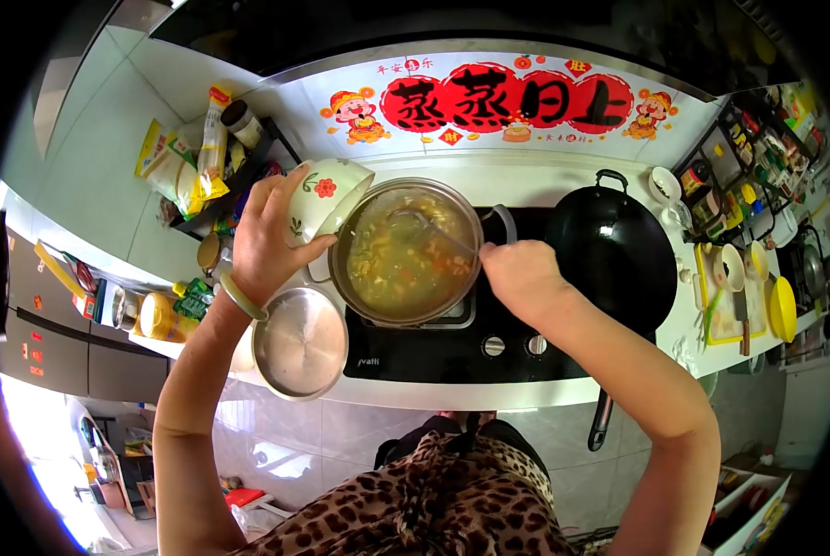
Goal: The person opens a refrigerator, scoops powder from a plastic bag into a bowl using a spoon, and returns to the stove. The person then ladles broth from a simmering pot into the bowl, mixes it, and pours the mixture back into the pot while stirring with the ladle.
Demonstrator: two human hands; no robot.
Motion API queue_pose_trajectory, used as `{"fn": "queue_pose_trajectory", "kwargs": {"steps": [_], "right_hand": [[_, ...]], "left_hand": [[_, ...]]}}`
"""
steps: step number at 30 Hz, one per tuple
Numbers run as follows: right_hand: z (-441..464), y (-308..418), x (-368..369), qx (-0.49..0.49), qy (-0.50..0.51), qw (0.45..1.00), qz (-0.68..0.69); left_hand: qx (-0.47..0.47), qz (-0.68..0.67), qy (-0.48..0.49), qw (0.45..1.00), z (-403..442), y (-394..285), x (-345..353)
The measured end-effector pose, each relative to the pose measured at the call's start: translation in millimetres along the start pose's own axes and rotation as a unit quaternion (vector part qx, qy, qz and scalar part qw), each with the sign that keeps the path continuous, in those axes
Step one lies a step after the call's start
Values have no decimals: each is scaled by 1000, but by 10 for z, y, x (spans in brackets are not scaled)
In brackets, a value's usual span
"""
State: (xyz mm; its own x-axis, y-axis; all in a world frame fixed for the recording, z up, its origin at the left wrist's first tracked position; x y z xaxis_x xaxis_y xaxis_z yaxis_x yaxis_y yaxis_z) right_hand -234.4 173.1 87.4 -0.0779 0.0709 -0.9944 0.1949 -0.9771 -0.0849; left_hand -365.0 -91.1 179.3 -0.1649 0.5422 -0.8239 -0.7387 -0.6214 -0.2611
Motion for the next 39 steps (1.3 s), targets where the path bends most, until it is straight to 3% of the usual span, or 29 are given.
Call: {"fn": "queue_pose_trajectory", "kwargs": {"steps": [1, 4, 8, 9, 14, 21, 24, 28, 32, 36, 39], "right_hand": [[-48, -49, -12, 36, 60, 997, 33], [-238, -101, -193, 82, 115, 985, 103], [-403, -226, -188, 115, 157, 935, 297], [-406, -213, -166, 192, 195, 873, 403], [-379, -42, 228, 219, 244, 739, 588], [-593, 53, 323, 269, 251, 579, 727], [-790, -9, 268, 286, 219, 552, 752], [-989, -101, 157, 290, 167, 569, 751], [-1049, -159, -117, 320, 105, 648, 683], [-1054, -250, -216, 226, 22, 821, 524], [-977, -219, -251, 192, -33, 904, 380]], "left_hand": [[6, 5, -4, 1000, -8, 13, -4], [19, 11, -12, 1000, -33, 40, 9], [13, 2, -8, 1000, -39, 52, 34], [10, 1, -6, 1000, -36, 53, 42], [19, 17, -3, 1000, -33, 66, 83], [6, 2, -1, 1000, -29, 37, 65], [18, 10, -12, 1000, -32, 55, 67], [0, -8, -8, 1000, -47, 61, 84], [-9, -9, -6, 1000, -52, 66, 120], [-20, -22, -8, 1000, -67, 74, 163], [-21, -13, -12, 1000, -69, 101, 212]]}}
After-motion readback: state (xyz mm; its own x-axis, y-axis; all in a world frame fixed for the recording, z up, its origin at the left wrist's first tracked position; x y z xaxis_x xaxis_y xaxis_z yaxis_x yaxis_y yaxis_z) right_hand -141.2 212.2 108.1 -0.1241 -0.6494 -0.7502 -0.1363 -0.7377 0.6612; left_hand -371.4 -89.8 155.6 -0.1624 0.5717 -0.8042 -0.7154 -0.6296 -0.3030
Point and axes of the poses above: each hand's wrist, its own z-axis towards the middle knuckle, its own x-axis out of the palm, y = z × x, the point moved 3 cm from there along z, towards the middle knuckle, and after that the axes turned 7 degrees about -x, right-handed, at the moved point
